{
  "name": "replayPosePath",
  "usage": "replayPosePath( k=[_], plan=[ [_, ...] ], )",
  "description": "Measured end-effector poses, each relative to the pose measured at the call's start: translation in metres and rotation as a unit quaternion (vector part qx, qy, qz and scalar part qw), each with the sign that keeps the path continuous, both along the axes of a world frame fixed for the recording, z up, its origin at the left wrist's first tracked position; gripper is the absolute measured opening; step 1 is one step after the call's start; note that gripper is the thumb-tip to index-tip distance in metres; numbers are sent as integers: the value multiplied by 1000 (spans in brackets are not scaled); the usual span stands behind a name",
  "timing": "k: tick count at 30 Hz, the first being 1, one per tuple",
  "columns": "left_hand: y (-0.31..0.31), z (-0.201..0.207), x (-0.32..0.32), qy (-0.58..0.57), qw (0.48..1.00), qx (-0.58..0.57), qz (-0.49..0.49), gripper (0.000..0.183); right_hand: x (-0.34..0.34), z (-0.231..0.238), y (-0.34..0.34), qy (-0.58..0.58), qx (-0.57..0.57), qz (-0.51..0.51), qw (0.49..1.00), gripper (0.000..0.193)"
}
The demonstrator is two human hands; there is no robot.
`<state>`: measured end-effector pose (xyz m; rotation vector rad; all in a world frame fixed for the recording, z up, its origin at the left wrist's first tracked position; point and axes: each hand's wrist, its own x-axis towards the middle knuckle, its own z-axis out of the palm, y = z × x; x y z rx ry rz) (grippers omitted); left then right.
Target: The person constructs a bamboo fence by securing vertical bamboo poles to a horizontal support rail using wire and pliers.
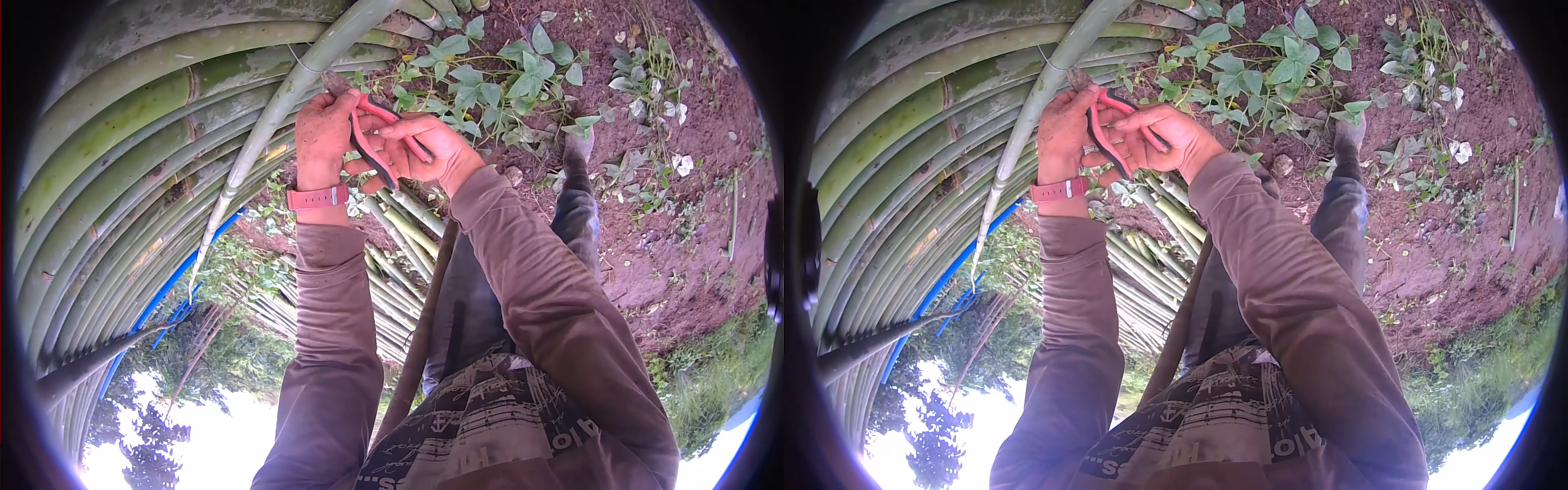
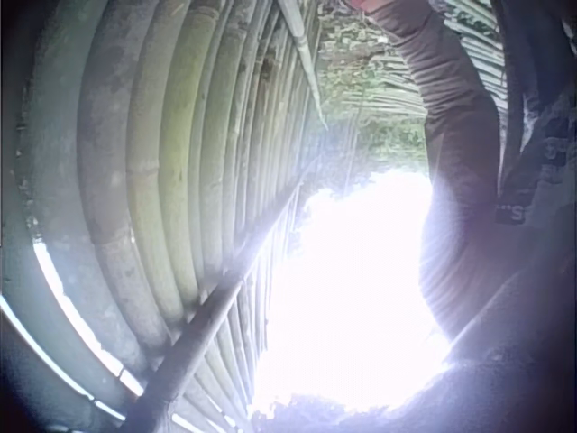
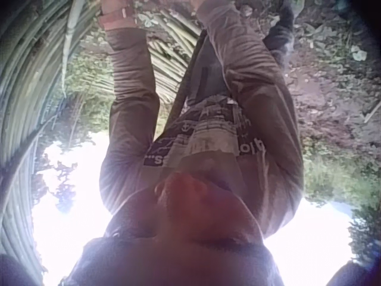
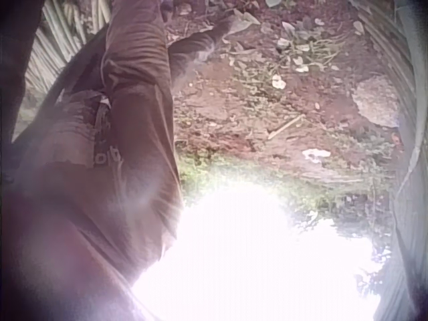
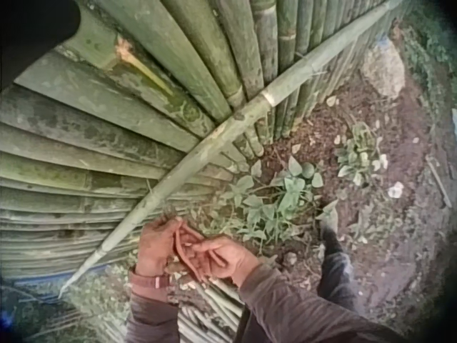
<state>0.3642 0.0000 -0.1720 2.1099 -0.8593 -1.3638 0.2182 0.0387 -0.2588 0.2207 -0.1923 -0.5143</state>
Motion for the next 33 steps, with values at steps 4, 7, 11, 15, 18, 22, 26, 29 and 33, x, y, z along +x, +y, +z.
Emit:
replayPosePath(
  k=[4,7,11,15,18,22,26,29,33],
  plan=[
    [-5,10,-5,14,1000,20,13,25,4,-8,2,-20,24,-3,1000,45],
    [-4,5,3,-38,998,25,-38,27,18,-10,5,-141,66,-18,988,39],
    [9,8,9,4,1000,-9,-21,33,12,12,2,45,41,4,998,35],
    [24,-1,25,-18,996,-73,40,38,-5,66,-22,703,-501,59,502,29],
    [10,-19,39,-139,976,-167,-14,44,-25,79,-33,734,-608,38,301,34],
    [-9,-32,52,-306,926,-194,-103,47,-23,73,-36,748,-659,7,85,33],
    [-2,-29,48,-323,930,-151,-93,43,-23,77,-36,755,-655,-26,24,31],
    [33,-30,42,-263,957,-118,-37,39,-23,120,-45,731,-668,79,115,26],
    [112,-48,7,-206,975,-75,21,34,-50,131,-72,638,-743,156,133,20]
  ],
)
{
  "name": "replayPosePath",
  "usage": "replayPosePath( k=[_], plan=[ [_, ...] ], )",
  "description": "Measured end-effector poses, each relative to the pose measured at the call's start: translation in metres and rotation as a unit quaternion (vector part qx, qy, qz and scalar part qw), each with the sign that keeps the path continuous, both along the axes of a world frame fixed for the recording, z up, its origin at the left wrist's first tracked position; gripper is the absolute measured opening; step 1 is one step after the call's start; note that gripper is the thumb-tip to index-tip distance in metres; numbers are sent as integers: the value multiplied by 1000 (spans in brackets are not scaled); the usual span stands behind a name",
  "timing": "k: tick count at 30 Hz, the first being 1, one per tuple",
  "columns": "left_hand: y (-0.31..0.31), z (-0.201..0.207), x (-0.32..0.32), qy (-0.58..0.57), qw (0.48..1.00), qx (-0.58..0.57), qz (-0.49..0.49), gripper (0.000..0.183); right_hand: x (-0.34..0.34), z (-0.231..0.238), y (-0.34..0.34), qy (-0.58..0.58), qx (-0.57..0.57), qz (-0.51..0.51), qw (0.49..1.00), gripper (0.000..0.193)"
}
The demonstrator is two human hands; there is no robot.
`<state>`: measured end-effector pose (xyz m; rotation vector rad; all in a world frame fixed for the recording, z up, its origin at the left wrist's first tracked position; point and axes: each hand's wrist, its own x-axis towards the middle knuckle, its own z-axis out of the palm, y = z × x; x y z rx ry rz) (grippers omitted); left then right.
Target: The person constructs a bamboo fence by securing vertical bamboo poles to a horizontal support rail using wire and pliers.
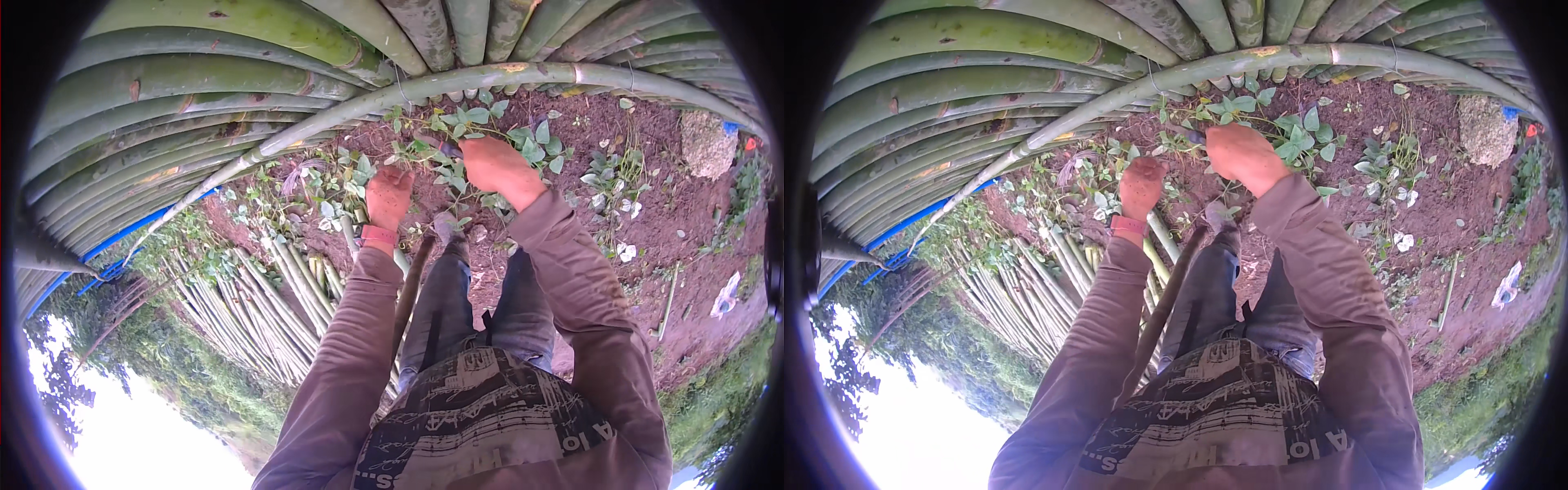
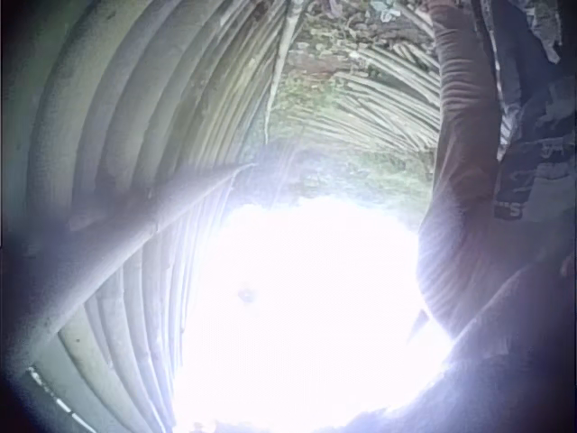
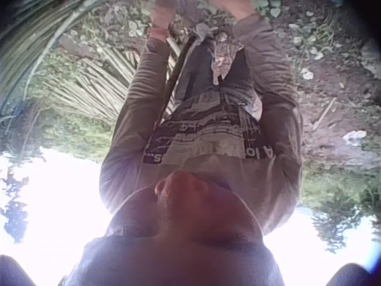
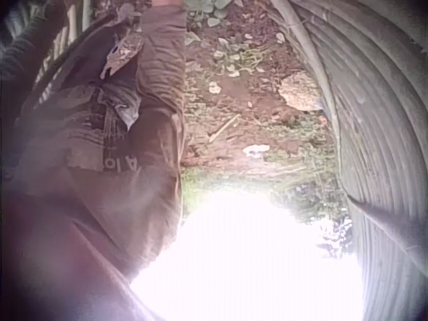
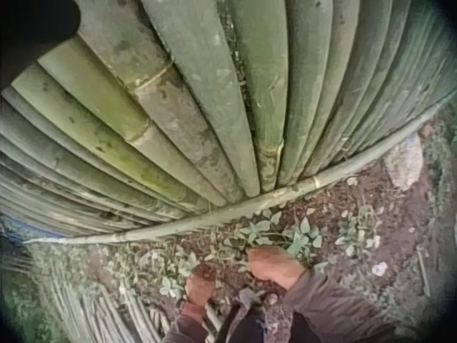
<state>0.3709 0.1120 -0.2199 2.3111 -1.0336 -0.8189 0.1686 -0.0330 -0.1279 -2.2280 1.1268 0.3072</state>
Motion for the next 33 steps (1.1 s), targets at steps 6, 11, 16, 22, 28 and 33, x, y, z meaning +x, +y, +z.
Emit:
replayPosePath(
  k=[6,11,16,22,28,33],
  plan=[
    [116,-28,-96,77,995,54,-44,36,3,-37,-63,7,-3,46,999,26],
    [159,-10,-127,53,982,180,-24,41,-24,22,-11,32,185,77,979,23],
    [170,37,-109,21,981,166,103,39,-113,21,8,99,308,-35,945,11],
    [164,48,-91,19,971,150,185,38,-181,26,-20,108,295,-6,950,4],
    [165,5,-12,68,963,237,108,45,-147,84,-25,106,281,3,954,7],
    [186,-38,79,46,969,242,22,38,-67,127,-12,88,129,113,981,23]
  ],
)
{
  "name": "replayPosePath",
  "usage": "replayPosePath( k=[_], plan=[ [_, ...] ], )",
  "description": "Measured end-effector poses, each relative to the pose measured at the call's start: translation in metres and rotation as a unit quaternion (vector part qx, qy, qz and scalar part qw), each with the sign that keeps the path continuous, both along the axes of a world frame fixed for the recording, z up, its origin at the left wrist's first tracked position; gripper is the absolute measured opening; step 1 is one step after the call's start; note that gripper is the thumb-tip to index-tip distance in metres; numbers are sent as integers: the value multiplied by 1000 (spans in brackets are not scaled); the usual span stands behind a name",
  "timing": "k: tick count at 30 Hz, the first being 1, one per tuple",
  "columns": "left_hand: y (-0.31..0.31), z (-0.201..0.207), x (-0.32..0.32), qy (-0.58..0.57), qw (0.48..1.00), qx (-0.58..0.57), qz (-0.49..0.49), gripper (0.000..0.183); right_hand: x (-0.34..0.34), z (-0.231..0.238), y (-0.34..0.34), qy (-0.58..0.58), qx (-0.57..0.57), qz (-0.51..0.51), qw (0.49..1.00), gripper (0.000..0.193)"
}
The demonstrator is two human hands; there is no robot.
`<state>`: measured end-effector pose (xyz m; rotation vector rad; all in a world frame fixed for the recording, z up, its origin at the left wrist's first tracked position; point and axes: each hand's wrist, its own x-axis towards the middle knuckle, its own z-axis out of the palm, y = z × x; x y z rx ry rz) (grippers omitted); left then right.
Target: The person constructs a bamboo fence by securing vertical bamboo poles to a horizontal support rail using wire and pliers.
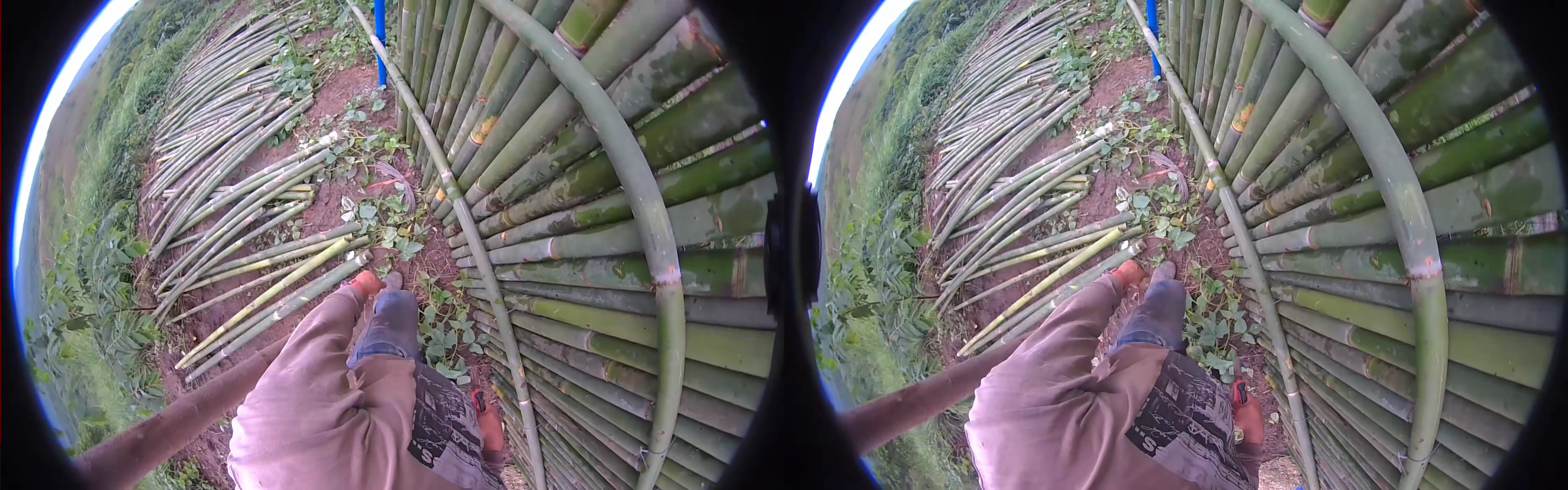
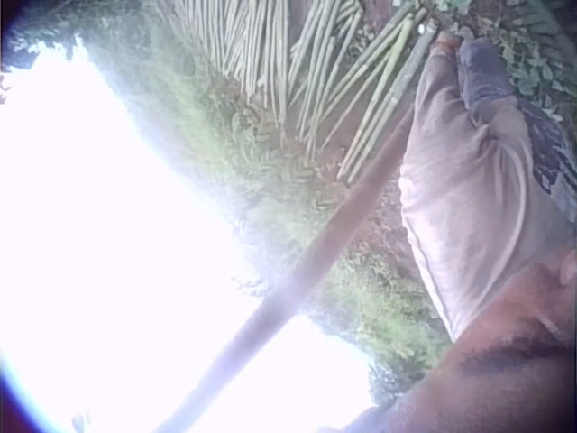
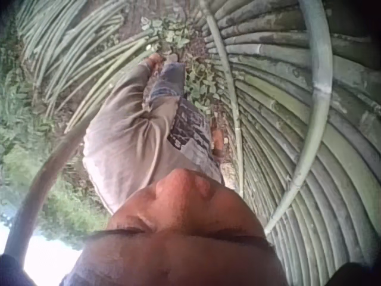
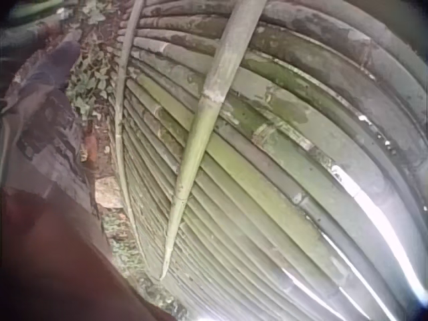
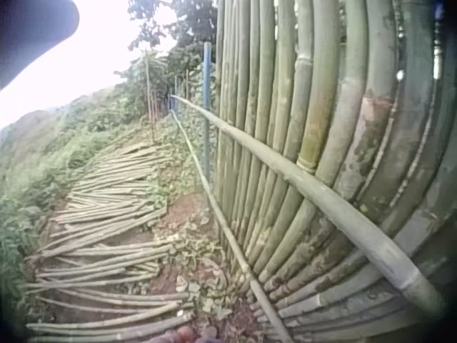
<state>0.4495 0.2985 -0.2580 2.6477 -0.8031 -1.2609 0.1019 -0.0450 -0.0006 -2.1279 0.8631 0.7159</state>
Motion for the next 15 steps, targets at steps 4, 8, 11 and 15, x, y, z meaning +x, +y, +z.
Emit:
replayPosePath(
  k=[4,8,11,15],
  plan=[
    [44,-9,26,91,987,-24,128,35,64,-12,-13,42,-46,20,998,31],
    [113,-35,57,-14,999,-36,4,46,182,5,-8,-10,-62,131,989,29],
    [157,-14,55,71,949,-99,290,42,305,50,23,38,16,178,983,29],
    [169,62,88,171,687,-136,693,34,403,19,29,43,207,21,977,30]
  ],
)
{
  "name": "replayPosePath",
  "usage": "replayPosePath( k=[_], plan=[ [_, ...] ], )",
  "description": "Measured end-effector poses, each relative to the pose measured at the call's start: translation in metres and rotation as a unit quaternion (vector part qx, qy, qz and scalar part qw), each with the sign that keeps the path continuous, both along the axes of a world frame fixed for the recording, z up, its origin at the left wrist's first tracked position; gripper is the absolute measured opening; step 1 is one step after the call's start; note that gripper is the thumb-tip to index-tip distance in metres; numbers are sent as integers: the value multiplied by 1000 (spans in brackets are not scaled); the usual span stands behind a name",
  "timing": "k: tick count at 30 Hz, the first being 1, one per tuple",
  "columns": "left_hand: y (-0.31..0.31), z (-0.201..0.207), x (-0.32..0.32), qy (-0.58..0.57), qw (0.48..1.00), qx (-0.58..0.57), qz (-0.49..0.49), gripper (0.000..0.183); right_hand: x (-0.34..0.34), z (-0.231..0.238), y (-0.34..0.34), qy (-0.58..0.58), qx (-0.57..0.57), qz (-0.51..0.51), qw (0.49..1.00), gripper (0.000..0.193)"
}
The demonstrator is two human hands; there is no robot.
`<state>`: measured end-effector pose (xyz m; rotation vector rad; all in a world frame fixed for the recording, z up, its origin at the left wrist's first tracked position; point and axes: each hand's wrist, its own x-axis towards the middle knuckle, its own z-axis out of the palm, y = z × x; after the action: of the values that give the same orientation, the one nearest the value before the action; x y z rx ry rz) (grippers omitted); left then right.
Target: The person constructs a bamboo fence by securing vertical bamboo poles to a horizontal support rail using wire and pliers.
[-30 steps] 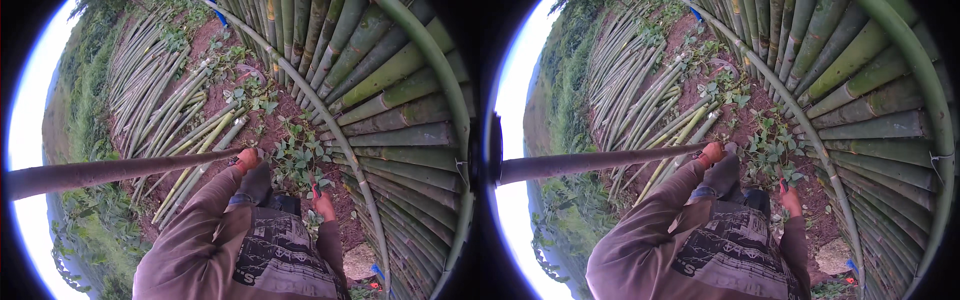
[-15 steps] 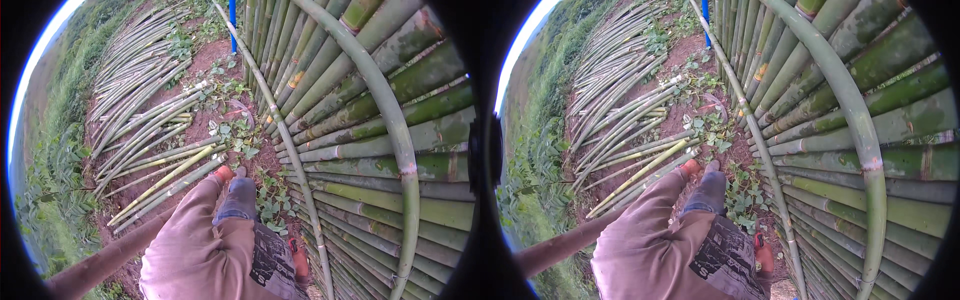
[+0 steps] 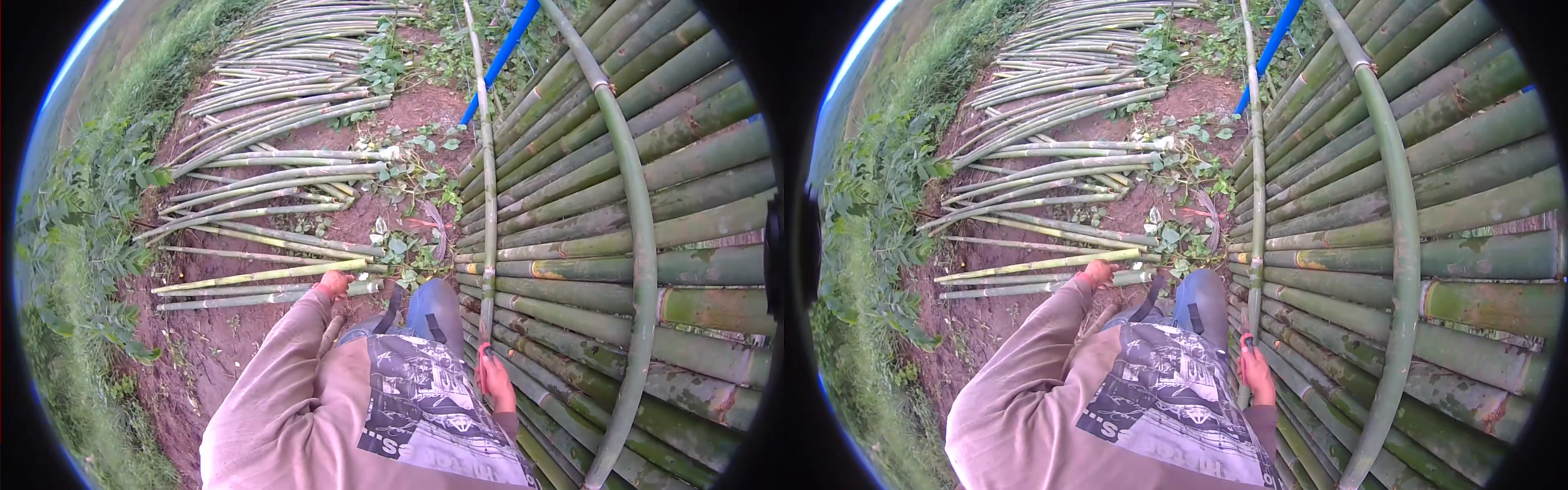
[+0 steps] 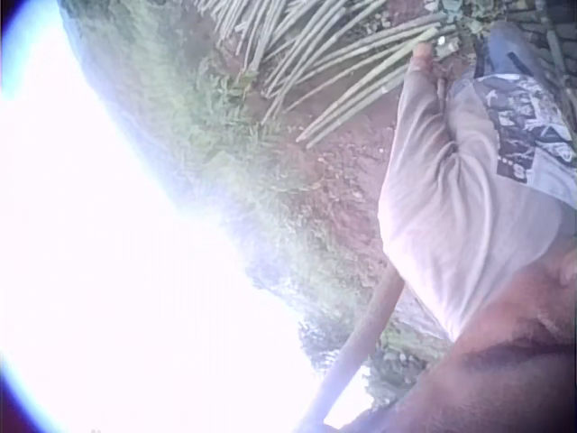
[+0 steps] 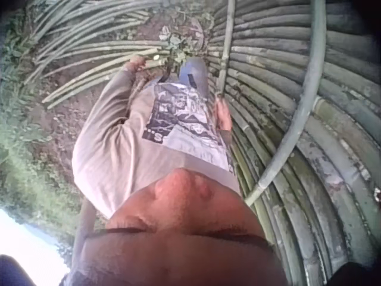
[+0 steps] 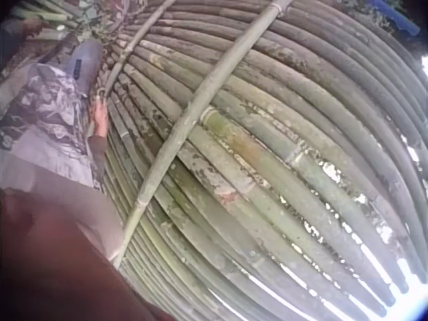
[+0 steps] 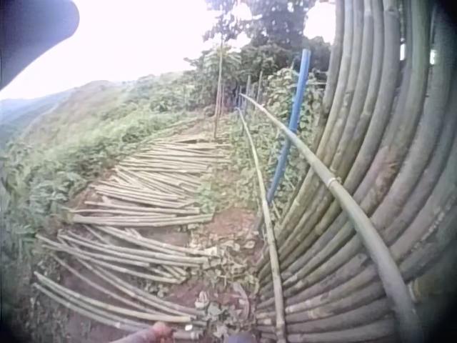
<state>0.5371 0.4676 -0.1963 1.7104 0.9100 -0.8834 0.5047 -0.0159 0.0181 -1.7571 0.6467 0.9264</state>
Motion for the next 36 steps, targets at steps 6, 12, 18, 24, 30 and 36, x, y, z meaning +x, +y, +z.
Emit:
replayPosePath(
  k=[6,12,18,24,30,36],
  plan=[
    [40,-29,-43,-58,993,4,103,38,167,-78,47,-67,-14,64,996,25],
    [80,-26,25,118,954,-50,271,32,259,-149,92,9,-61,71,996,25],
    [134,-23,158,98,951,-74,285,26,312,-220,104,134,-42,56,989,33],
    [236,-20,334,-115,932,-220,263,19,359,-156,137,99,-41,50,993,45],
    [161,11,489,6,992,-86,-88,18,294,-161,168,57,10,-255,965,40],
    [42,-11,622,7,892,-208,-401,24,161,-229,279,29,-6,-456,889,34]
  ],
)
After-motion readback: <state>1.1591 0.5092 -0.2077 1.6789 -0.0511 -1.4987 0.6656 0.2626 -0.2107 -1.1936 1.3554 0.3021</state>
